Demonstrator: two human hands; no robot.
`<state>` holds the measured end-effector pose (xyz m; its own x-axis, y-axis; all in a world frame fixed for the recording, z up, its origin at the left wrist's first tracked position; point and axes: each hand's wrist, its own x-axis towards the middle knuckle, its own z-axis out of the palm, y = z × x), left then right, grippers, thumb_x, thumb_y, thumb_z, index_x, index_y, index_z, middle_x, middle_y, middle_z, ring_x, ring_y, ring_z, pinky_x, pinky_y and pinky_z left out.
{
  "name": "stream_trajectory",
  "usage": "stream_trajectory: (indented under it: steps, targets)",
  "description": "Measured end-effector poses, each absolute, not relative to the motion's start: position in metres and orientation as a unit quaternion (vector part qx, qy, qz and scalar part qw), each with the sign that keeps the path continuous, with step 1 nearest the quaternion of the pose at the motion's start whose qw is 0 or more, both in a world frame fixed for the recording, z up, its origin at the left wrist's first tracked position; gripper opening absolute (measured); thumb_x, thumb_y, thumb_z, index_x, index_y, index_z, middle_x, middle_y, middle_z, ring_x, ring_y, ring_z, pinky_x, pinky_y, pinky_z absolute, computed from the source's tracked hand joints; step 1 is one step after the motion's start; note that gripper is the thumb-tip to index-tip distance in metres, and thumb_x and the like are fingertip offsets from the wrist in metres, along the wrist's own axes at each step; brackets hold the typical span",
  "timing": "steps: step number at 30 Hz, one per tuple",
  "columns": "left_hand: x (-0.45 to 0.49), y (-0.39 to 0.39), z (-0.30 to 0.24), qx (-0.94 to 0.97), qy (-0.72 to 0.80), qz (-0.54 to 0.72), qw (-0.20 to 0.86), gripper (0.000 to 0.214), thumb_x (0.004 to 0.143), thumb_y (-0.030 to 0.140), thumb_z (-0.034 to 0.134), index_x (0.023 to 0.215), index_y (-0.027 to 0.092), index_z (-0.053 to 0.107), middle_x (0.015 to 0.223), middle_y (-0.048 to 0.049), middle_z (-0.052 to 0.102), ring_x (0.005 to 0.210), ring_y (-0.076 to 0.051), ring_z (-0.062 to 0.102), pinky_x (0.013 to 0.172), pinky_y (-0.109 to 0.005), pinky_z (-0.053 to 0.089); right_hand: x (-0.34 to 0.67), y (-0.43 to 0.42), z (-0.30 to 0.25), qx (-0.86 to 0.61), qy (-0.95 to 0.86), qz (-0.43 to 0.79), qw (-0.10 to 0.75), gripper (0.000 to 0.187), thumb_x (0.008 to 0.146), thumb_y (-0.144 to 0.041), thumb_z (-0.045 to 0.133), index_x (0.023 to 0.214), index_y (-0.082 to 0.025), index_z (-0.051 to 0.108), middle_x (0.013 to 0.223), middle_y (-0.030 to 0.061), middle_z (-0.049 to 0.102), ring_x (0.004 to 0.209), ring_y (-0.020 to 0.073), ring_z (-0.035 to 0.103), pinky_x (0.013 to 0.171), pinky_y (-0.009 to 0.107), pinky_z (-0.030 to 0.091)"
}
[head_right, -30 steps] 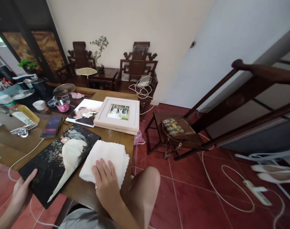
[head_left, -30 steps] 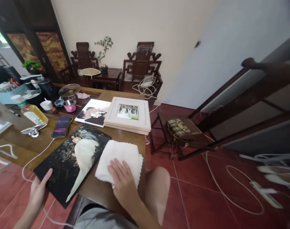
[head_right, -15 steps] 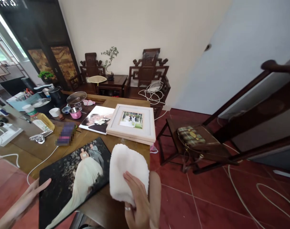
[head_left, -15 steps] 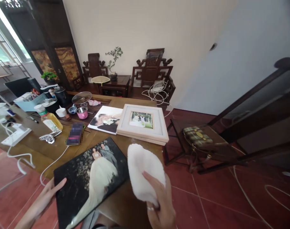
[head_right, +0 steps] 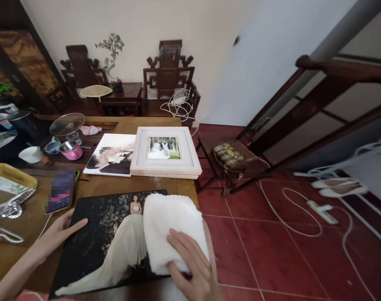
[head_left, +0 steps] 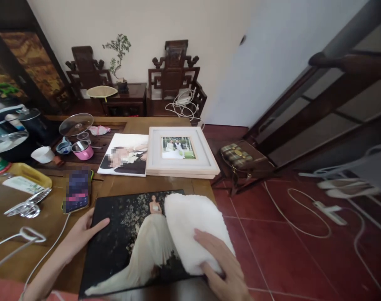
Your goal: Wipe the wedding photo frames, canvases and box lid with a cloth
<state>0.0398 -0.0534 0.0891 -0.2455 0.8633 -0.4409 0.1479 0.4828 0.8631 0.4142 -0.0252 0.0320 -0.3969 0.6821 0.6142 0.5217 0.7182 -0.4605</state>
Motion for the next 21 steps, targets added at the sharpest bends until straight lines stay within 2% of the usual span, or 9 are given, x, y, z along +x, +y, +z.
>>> stream_trajectory:
  steps: [3,6,8,10,13,16,21]
  targets:
    - [0.047,-0.03,0.076,0.408,0.715,0.386,0.417,0.071,0.07,0.061,0.071,0.125,0.019,0.057,0.134,-0.01,0.06,0.127,-0.031,0.054,0.106,-0.043,0.044,0.405,-0.022,0.038,-0.322,-0.868,0.057,0.373,0.03,0.081,-0.004,0.05,0.098,-0.023,0.065,0.122,0.0096,0.066,0.112,0.0251,0.062,0.086,0.041,0.055]
    - [0.053,-0.016,0.066,0.448,0.7,0.379,0.407,0.069,0.074,0.061,0.068,0.128,0.02,0.055,0.134,-0.0084,0.061,0.126,-0.031,0.054,0.106,-0.043,0.044,0.403,-0.017,0.044,-0.323,-0.889,0.048,0.32,0.028,0.07,0.003,0.043,0.074,-0.019,0.06,0.139,0.0146,0.053,0.129,0.033,0.048,0.088,0.049,0.051]
    - [0.053,-0.009,0.062,0.48,0.676,0.369,0.421,0.069,0.076,0.059,0.066,0.13,0.019,0.053,0.132,-0.0086,0.062,0.123,-0.03,0.057,0.103,-0.043,0.047,0.403,-0.009,0.048,-0.347,-0.893,0.057,0.28,0.029,0.065,0.002,0.044,0.075,-0.018,0.061,0.146,0.0155,0.046,0.136,0.0371,0.037,0.094,0.057,0.045]
    - [0.051,-0.004,0.06,0.517,0.654,0.362,0.418,0.068,0.079,0.059,0.064,0.132,0.017,0.052,0.131,-0.0087,0.063,0.121,-0.03,0.059,0.1,-0.042,0.049,0.402,0.003,0.05,-0.353,-0.899,0.061,0.253,0.036,0.064,0.001,0.046,0.086,-0.019,0.066,0.147,0.0137,0.045,0.14,0.0373,0.031,0.102,0.065,0.036]
    - [0.05,0.001,0.06,0.579,0.661,0.311,0.361,0.065,0.083,0.059,0.059,0.133,0.017,0.052,0.126,-0.0078,0.066,0.113,-0.029,0.064,0.094,-0.038,0.052,0.396,0.021,0.047,-0.35,-0.903,0.049,0.244,0.046,0.064,0.003,0.045,0.098,-0.018,0.067,0.146,0.0117,0.047,0.141,0.0361,0.028,0.11,0.067,0.022]
    - [0.055,0.002,0.068,0.613,0.722,0.201,0.25,0.061,0.086,0.059,0.054,0.132,0.018,0.054,0.109,-0.0087,0.073,0.099,-0.031,0.07,0.082,-0.036,0.054,0.393,0.031,0.039,-0.344,-0.902,0.027,0.261,0.044,0.064,0.003,0.045,0.096,-0.016,0.068,0.142,0.0125,0.051,0.14,0.0376,0.03,0.111,0.068,0.021]
    - [0.078,-0.007,0.091,0.619,0.783,0.039,0.047,0.055,0.093,0.055,0.046,0.129,0.015,0.058,0.086,-0.0145,0.074,0.085,-0.036,0.071,0.069,-0.037,0.052,0.398,0.026,0.031,-0.341,-0.903,0.021,0.261,0.044,0.066,0.0,0.048,0.1,-0.017,0.069,0.141,0.0116,0.053,0.137,0.0384,0.035,0.11,0.067,0.022]
